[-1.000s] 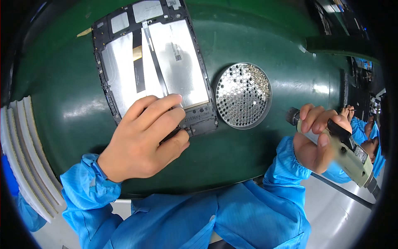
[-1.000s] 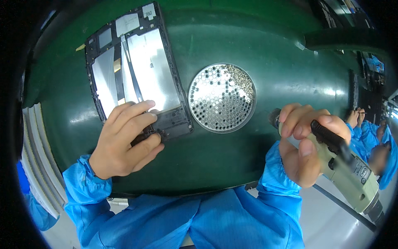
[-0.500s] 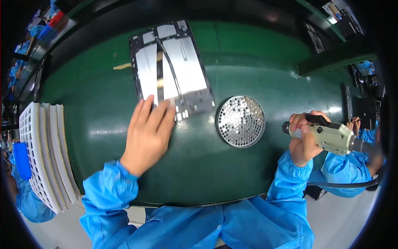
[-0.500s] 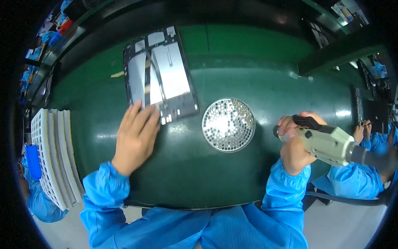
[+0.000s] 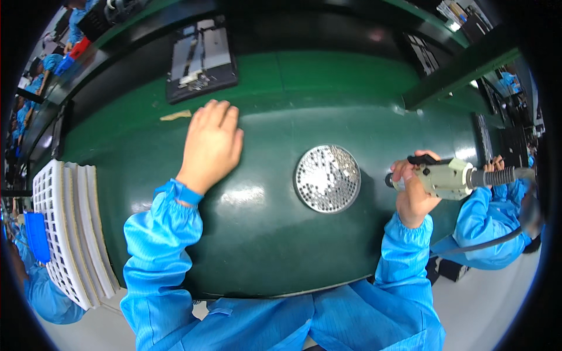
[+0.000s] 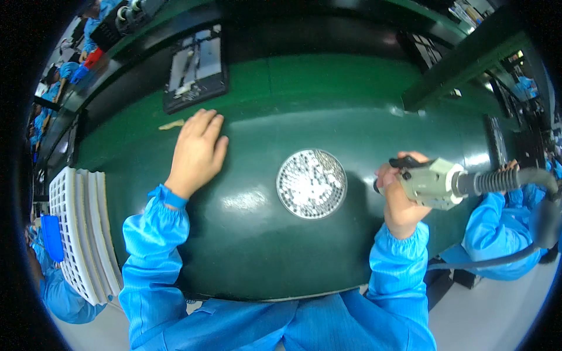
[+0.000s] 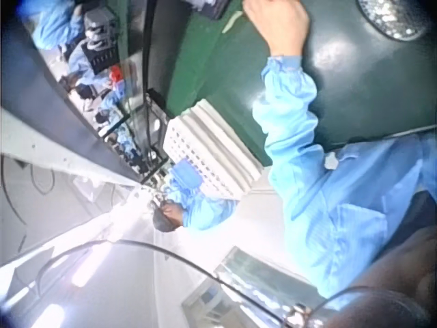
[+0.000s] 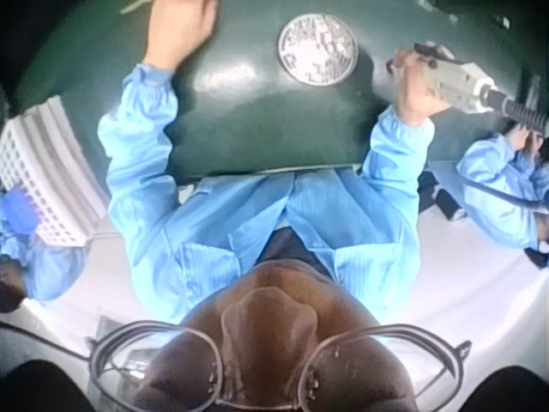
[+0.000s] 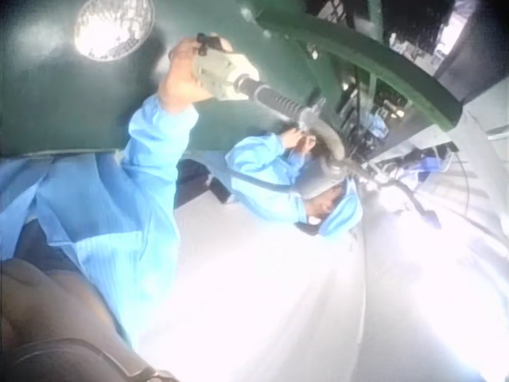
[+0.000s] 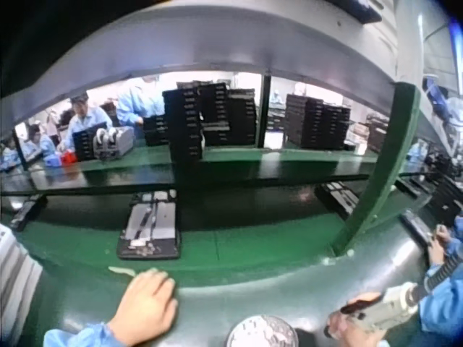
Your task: Assemble electronic device components by fastening screws into tablet frames using an electric screwdriver on a factory production line.
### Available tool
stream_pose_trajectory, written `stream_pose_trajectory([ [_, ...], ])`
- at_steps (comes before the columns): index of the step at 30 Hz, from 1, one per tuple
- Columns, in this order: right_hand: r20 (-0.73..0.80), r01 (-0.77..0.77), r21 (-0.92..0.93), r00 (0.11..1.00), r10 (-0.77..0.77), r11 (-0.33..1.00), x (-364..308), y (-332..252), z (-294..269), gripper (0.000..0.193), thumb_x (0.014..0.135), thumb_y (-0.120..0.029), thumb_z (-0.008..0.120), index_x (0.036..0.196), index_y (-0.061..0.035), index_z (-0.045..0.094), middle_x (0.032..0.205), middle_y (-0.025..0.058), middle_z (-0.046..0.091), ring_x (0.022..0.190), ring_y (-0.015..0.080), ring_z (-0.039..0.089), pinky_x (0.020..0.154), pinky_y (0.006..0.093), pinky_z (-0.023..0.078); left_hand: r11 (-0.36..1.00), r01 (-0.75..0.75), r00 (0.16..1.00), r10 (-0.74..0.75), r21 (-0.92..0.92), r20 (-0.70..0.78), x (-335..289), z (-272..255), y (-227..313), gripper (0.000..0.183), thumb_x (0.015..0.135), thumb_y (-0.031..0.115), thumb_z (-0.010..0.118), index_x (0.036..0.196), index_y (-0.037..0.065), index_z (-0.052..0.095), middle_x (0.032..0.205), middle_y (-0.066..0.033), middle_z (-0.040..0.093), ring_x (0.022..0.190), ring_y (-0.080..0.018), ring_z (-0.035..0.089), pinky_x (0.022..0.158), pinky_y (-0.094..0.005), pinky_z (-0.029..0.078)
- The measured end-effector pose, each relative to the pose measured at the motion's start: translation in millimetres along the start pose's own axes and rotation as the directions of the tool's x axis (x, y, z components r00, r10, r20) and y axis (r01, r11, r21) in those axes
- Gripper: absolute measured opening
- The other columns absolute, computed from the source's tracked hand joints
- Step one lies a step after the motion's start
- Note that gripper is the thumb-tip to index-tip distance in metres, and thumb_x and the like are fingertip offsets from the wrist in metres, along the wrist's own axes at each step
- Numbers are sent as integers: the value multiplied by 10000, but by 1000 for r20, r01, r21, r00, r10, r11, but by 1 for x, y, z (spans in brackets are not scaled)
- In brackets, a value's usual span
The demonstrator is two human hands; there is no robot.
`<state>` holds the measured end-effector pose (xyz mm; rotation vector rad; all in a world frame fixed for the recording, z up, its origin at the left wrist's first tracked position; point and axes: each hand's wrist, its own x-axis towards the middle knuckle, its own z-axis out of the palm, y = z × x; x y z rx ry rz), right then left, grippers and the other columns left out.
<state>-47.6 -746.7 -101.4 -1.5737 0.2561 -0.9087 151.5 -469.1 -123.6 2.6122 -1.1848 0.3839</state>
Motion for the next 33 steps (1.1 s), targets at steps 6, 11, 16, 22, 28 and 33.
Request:
stream_pose_trajectory([
  [6, 6, 2, -6, 1000, -2, 1000, 7, 0, 1, 427, 803, -11, 582, 1208, 46, 463, 728, 80, 543, 598, 192, 536, 659, 405, 488, 898, -138, 930, 262, -417, 257, -10, -22, 70, 788, 717, 194, 762, 1394, 6, 405, 1398, -271, 423, 1281, -430, 444, 1089, -470, 362],
  [11, 71, -60, -34, 996, 62, 998, 11, -5, -2, 477, 827, -14, 576, 1281, 56, 449, 806, 110, 602, 688, 214, 598, 753, 419, 518, 818, -118, 911, 314, -563, 266, -7, -5, 84, 1052, 617, 260, 857, 1478, 57, 287, 1468, -274, 321, 1330, -461, 371, 1117, -503, 314],
  [16, 31, -98, -79, 994, 101, 992, 16, -8, -2, 412, 811, 29, 603, 1217, 22, 532, 870, 119, 638, 823, 227, 644, 792, 374, 524, 790, -156, 932, 316, -592, 176, -4, 13, 92, 1128, 554, 309, 900, 1471, 50, 295, 1424, -260, 371, 1328, -447, 375, 1121, -518, 295],
  [22, 110, -201, 41, 974, 196, 979, 17, -11, 2, 385, 844, -30, 630, 1208, 22, 518, 843, 131, 620, 784, 233, 625, 777, 393, 507, 766, -149, 961, 261, -625, 90, -8, 24, 93, 1102, 507, 339, 920, 1419, 34, 382, 1349, -215, 445, 1302, -426, 409, 1096, -518, 321],
  [28, 236, -65, 276, 972, -2, 959, 7, -13, 43, 410, 873, -88, 649, 1218, -13, 442, 749, 94, 543, 671, 212, 551, 719, 426, 497, 745, -154, 957, 275, -649, 88, -5, 26, 86, 1085, 495, 321, 919, 1407, 30, 410, 1340, -211, 461, 1291, -420, 428, 1075, -524, 346],
  [33, 275, -121, 237, 960, 53, 964, 2, -6, 59, 401, 873, -90, 654, 1210, -23, 447, 739, 92, 540, 668, 209, 546, 715, 419, 495, 724, -131, 959, 267, -678, 100, -5, 30, 86, 1078, 495, 317, 912, 1408, 32, 415, 1345, -212, 460, 1297, -413, 427, 1075, -523, 348],
])
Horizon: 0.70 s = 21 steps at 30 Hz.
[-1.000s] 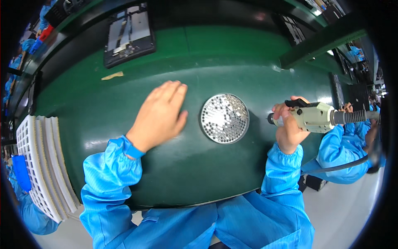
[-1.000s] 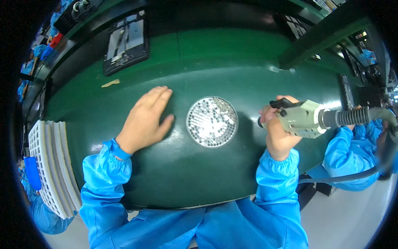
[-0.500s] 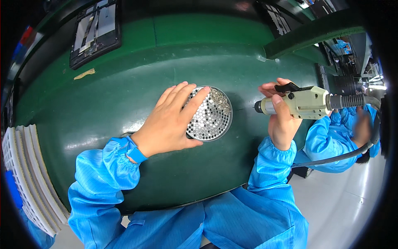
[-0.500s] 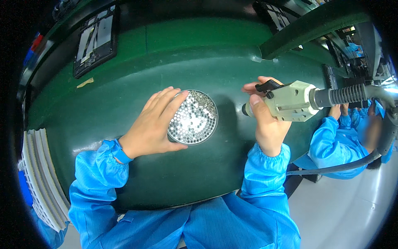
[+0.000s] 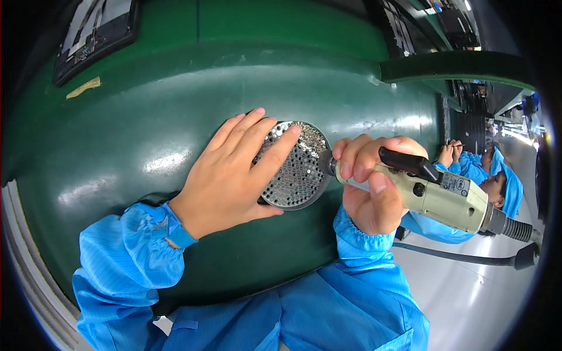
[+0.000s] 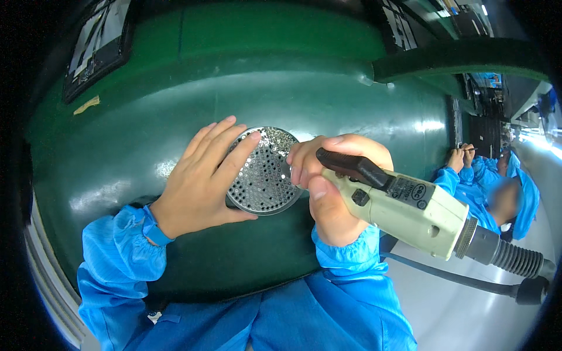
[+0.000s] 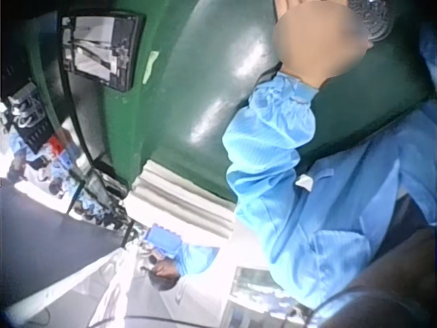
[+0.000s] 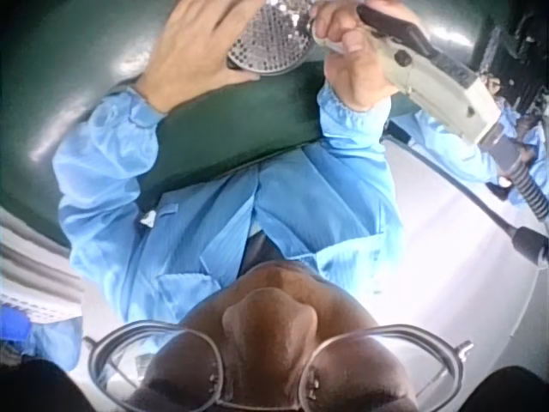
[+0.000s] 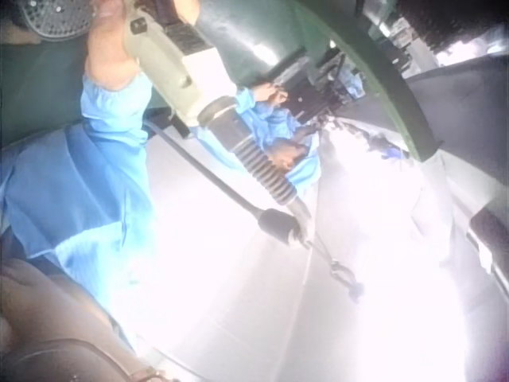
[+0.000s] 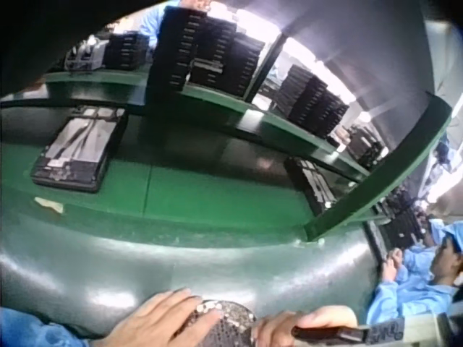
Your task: Assemble electronic device components by fastening screws into tablet frames using an electric screwdriver on a factory production line.
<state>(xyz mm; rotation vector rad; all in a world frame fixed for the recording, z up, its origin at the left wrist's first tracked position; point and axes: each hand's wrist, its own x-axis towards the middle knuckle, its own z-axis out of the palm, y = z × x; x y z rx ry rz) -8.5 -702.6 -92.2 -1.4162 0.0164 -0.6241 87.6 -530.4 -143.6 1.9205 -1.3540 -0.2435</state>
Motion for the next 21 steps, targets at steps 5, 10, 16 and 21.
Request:
stream_pose_trajectory([
  [5, -3, -48, 1, 999, 48, 999, 3, 1, 7, 419, 866, -117, 673, 1211, -43, 447, 721, 96, 534, 657, 210, 532, 714, 430, 485, 1000, 14, 1000, -14, -5, -3, -2, -1, -1, 1062, 511, 332, 898, 1410, 36, 416, 1336, -212, 465, 1292, -411, 432, 1073, -518, 353],
  [10, 15, -57, -17, 998, 57, 998, 3, 4, 8, 406, 863, -123, 682, 1195, -50, 460, 719, 95, 542, 658, 212, 535, 704, 436, 481, 1000, 12, 1000, -12, -8, -15, -4, -1, -1, 1034, 535, 351, 878, 1412, 48, 421, 1318, -212, 473, 1279, -413, 441, 1067, -522, 354],
  [16, 34, -48, -34, 998, 50, 998, 2, 7, 5, 389, 861, -116, 685, 1178, -51, 469, 721, 94, 548, 666, 213, 541, 702, 436, 481, 1000, 2, 1000, -2, -10, -6, -3, -1, -1, 1044, 530, 359, 874, 1420, 60, 416, 1319, -217, 470, 1272, -416, 445, 1069, -524, 349],
  [21, 18, -64, -20, 998, 64, 998, 1, 7, 7, 382, 860, -118, 689, 1166, -47, 471, 717, 94, 547, 652, 212, 540, 697, 433, 486, 1000, 4, 1000, -5, -10, -4, -4, -2, 0, 1051, 525, 352, 875, 1424, 64, 413, 1316, -216, 468, 1275, -417, 443, 1072, -523, 348],
])
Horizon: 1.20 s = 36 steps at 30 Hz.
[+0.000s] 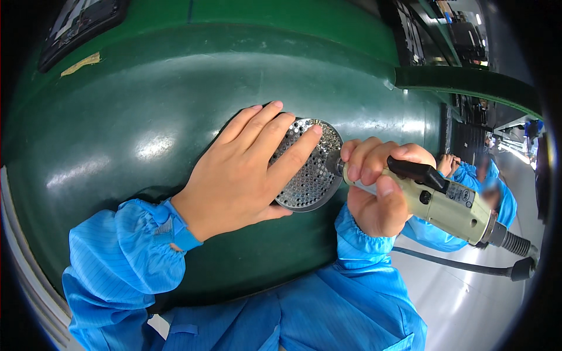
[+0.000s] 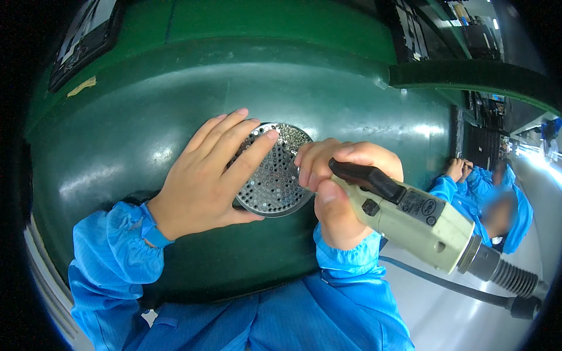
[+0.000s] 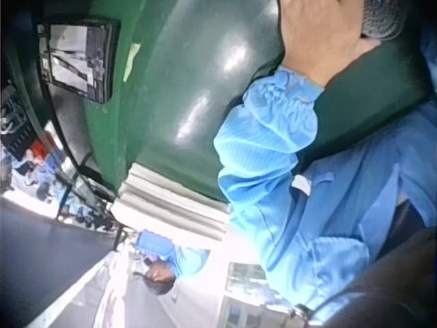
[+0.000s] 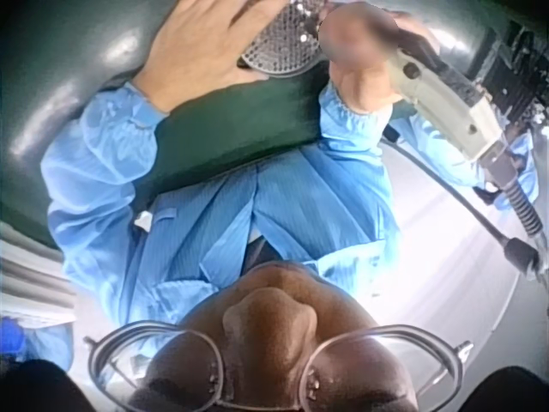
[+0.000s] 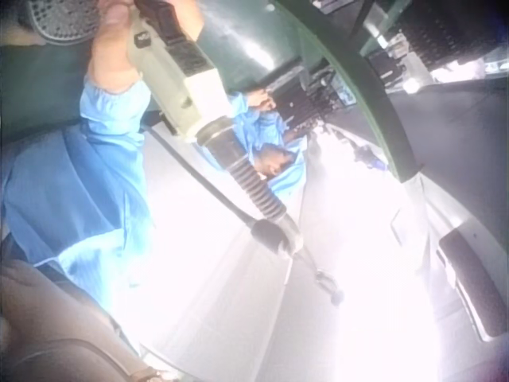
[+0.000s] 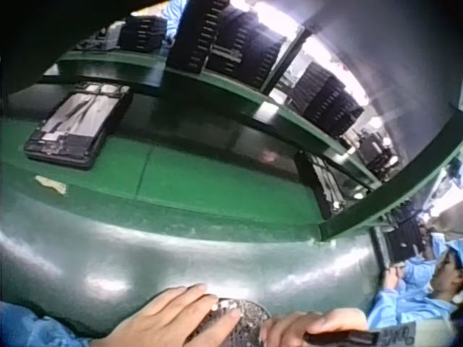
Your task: Assemble electronic device components by fastening screws into tablet frames using an electric screwdriver on a factory production line.
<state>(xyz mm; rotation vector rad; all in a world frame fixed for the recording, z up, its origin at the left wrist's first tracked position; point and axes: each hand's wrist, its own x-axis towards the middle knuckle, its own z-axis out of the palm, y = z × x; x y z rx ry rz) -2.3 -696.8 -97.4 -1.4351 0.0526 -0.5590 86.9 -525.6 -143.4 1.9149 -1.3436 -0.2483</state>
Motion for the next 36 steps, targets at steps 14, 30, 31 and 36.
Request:
stream_pose_trajectory([
  [14, 2, 233, -93, 972, -234, 968, -8, -41, -36, 493, 842, -209, 646, 1287, -89, 470, 740, 79, 548, 649, 229, 542, 684, 435, 446, 999, -31, 999, 32, 32, -27, -2, 0, 2, 1025, 524, 334, 894, 1396, 54, 434, 1306, -227, 486, 1260, -431, 460, 1063, -529, 363],
  [30, -117, 108, -89, 986, -118, 990, -16, -23, -52, 396, 803, -14, 640, 1163, 4, 477, 742, 90, 550, 642, 189, 525, 689, 396, 495, 992, -75, 997, 73, 103, 21, 6, -6, 3, 1017, 555, 344, 895, 1408, 53, 424, 1311, -240, 483, 1254, -433, 459, 1065, -525, 363],
  [31, -134, 89, -67, 986, -97, 994, -16, -24, -50, 383, 807, 3, 637, 1155, 10, 475, 748, 91, 555, 646, 180, 521, 691, 393, 498, 991, -81, 997, 79, 107, 26, 6, -7, 3, 1011, 565, 361, 889, 1405, 42, 425, 1308, -245, 482, 1253, -440, 457, 1064, -531, 361],
  [36, -170, 12, -148, 985, -37, 989, -22, -22, -54, 371, 822, -56, 619, 1151, -9, 454, 732, 82, 544, 636, 183, 534, 676, 400, 480, 990, -90, 996, 88, 108, 29, 8, -4, 7, 981, 617, 447, 851, 1395, 22, 432, 1299, -267, 484, 1262, -451, 447, 1069, -538, 351],
])
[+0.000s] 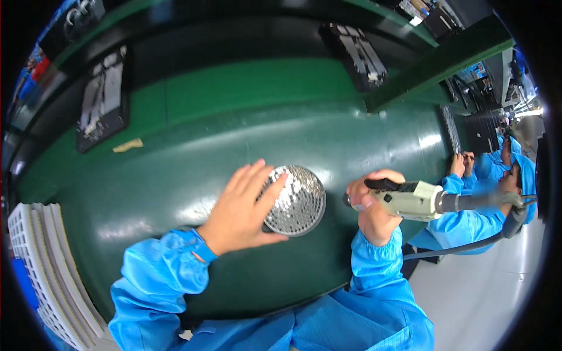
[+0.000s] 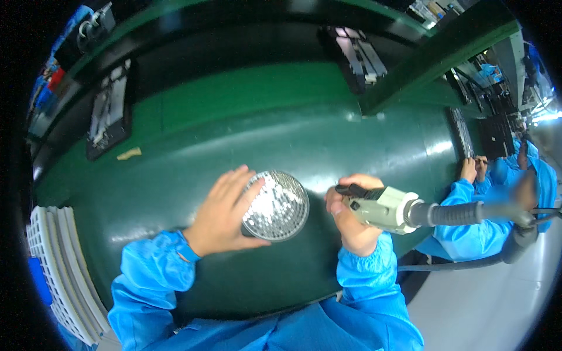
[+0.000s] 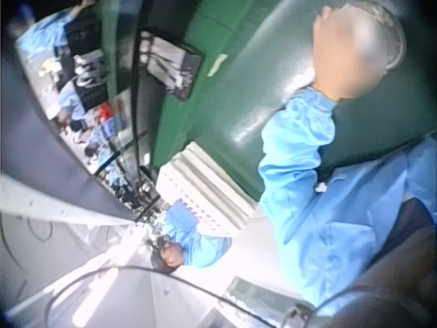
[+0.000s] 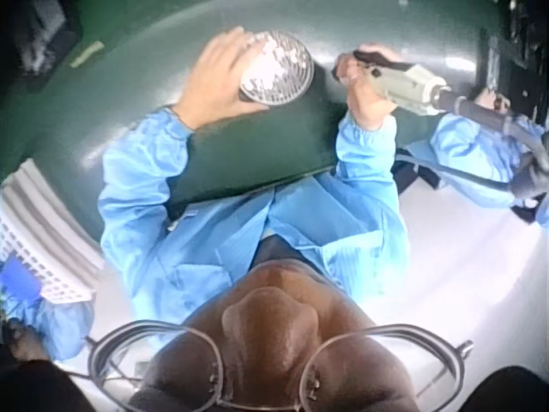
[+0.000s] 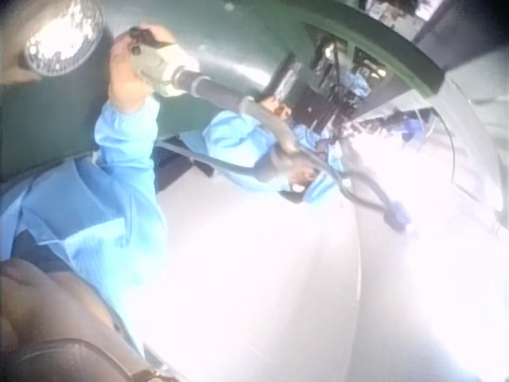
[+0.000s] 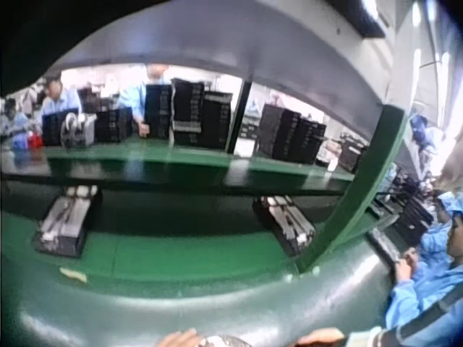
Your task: Assemble electronic device components by fastening screws into tablet frames using an electric screwdriver on a factory production line.
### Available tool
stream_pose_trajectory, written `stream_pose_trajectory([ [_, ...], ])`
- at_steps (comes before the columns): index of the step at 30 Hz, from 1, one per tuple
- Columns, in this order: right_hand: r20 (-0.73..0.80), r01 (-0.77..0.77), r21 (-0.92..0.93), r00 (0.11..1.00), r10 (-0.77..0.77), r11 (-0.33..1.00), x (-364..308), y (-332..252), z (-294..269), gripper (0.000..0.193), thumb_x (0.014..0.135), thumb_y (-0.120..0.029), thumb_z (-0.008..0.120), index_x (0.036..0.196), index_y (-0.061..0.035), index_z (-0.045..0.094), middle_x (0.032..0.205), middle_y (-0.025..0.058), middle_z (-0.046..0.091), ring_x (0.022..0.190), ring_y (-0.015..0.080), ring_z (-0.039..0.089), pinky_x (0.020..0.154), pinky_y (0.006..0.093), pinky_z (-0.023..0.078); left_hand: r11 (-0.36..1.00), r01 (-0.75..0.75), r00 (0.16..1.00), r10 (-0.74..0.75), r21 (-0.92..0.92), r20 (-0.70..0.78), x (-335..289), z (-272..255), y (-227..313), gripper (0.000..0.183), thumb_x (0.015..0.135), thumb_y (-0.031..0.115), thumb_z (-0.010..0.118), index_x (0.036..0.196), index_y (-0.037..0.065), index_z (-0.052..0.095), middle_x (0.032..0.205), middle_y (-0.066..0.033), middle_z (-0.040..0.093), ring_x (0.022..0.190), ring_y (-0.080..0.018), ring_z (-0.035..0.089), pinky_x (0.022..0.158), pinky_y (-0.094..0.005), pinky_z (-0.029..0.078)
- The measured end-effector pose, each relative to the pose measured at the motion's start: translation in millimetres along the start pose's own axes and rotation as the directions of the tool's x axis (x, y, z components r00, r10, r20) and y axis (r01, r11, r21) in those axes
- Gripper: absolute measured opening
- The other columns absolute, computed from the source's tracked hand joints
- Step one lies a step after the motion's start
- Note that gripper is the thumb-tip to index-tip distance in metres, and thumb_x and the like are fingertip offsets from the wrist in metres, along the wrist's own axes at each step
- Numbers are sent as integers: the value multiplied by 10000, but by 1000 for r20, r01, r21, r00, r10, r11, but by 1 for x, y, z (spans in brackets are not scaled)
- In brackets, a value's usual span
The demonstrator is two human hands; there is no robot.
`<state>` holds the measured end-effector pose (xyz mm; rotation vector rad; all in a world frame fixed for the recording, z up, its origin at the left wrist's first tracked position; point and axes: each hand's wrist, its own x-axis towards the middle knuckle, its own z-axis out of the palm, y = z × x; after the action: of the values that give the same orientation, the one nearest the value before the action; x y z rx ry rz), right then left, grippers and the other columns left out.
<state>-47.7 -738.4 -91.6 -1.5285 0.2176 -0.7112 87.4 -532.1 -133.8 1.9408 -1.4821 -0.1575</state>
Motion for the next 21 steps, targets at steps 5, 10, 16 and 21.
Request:
stream_pose_trajectory([
  [5, -39, 25, -16, 999, -26, 1000, -7, 14, 2, 375, 818, -86, 692, 1120, -8, 484, 749, 94, 585, 640, 192, 568, 635, 345, 498, 1000, 21, 1000, -21, 18, 14, -11, 0, -2, 989, 647, 493, 825, 1409, 15, 414, 1333, -285, 461, 1294, -463, 418, 1086, -545, 330],
  [10, -118, 59, -131, 990, -75, 990, -7, 31, -10, 410, 808, -130, 713, 1147, -25, 508, 750, 52, 573, 637, 150, 573, 579, 278, 484, 999, -23, 998, 21, -31, -59, -18, 11, -6, 991, 641, 476, 834, 1380, -33, 411, 1390, -325, 390, 1330, -486, 358, 1103, -561, 291],
  [16, -16, 66, -79, 998, -68, 995, 2, 29, -45, 488, 902, -122, 584, 1334, 29, 413, 750, 27, 474, 709, 127, 455, 756, 313, 424, 998, -17, 998, 14, -67, -53, -4, 21, 3, 1148, 572, 436, 863, 1457, -21, 291, 1387, -320, 374, 1355, -485, 309, 1133, -552, 252],
  [21, 41, 168, 12, 985, -168, 986, 6, 23, -24, 393, 826, 42, 648, 1193, 54, 509, 924, 179, 602, 719, 233, 580, 637, 382, 517, 998, 36, 999, -36, -46, -7, -12, 16, 0, 1163, 574, 440, 864, 1467, -12, 273, 1382, -310, 383, 1361, -482, 302, 1137, -545, 244],
])
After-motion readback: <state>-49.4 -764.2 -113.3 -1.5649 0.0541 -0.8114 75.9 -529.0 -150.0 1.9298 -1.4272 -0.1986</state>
